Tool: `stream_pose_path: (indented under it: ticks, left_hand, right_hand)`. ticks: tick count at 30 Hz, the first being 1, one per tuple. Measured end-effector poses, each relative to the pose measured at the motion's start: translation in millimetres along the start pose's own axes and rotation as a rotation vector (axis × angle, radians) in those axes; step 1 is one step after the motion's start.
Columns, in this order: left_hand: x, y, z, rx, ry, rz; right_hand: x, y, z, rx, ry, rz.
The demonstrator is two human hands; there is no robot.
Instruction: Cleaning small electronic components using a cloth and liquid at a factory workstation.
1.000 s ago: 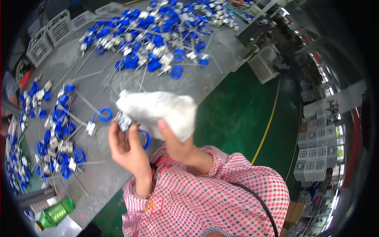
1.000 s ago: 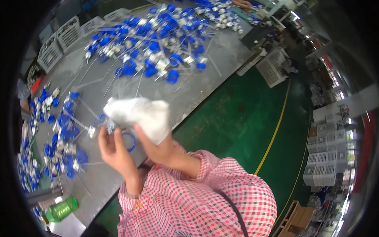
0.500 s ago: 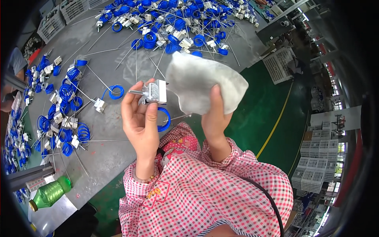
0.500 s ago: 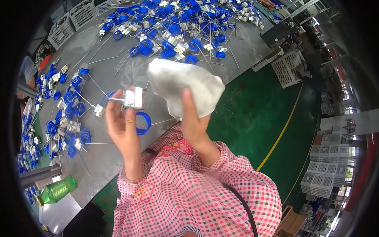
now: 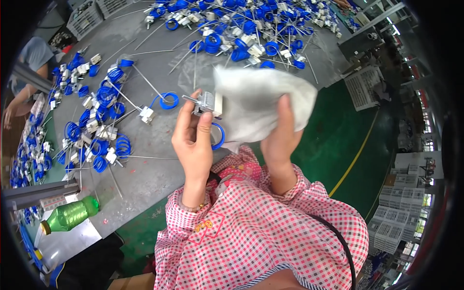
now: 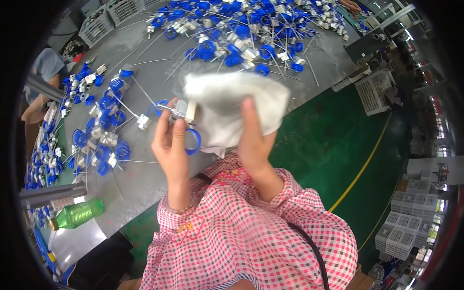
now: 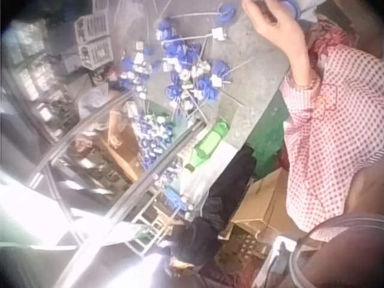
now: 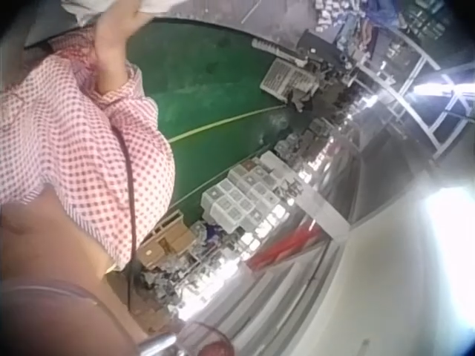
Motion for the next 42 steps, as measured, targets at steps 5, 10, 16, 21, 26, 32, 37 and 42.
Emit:
stream_pose_path:
  ticks: [5,10,16,21,26,32,37,42]
  left_hand:
    - [4.2,-7.2,3.9,-0.004,0.049,-0.039]
    - [23.1,8.1,2.3,-0.117,-0.037,-0.122]
    - [20.7,3.5,-5.9,0.01,-0.08,-0.046]
    - [28.4,10.2,-8.5,-0.065,-0.021,-0.14]
    - [27.9,5.5,-18.7,-0.062,0.02,-0.046]
    - [43.8,8.2,-14.4,-0.158,0.088,-0.103]
    - [38.3,4.8,-18.7,-0.096,0.021,-0.079]
    - [51.4,9.2,-13.6,-0.208,0.101,-0.138]
  right_hand:
    - [-25.3,-10.5,2.7,0.66,-0.557,0.376]
    - [-11.0,-18.6,-2.9,0.459,-0.394,0.385]
    - [-27.8,1.2,9.3,0.251,-0.12,0.154]
    - [-27.0,-21.9,1.1,0.347,-0.075,0.21]
    - [-31.2,-8.5,12.3,0.313,-0.18,0.162]
    - [-21.1,-26.0,4.7,0.392,-0.301,0.579]
    - [-33.9,-18.5,8.0,0.368,-0.15,0.285]
    - [-32.7,-30.6,-6.7,0.464,-0.271,0.696]
Point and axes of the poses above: each hand's wrist, its own y-axis towards the middle knuckle, its own x-axis out of the back of the hand, z = x × y, the point moved 2 cm from there along y, towards the middle knuckle, and after that the axes turned 3 degrees about -y, right-handed, at the moved point
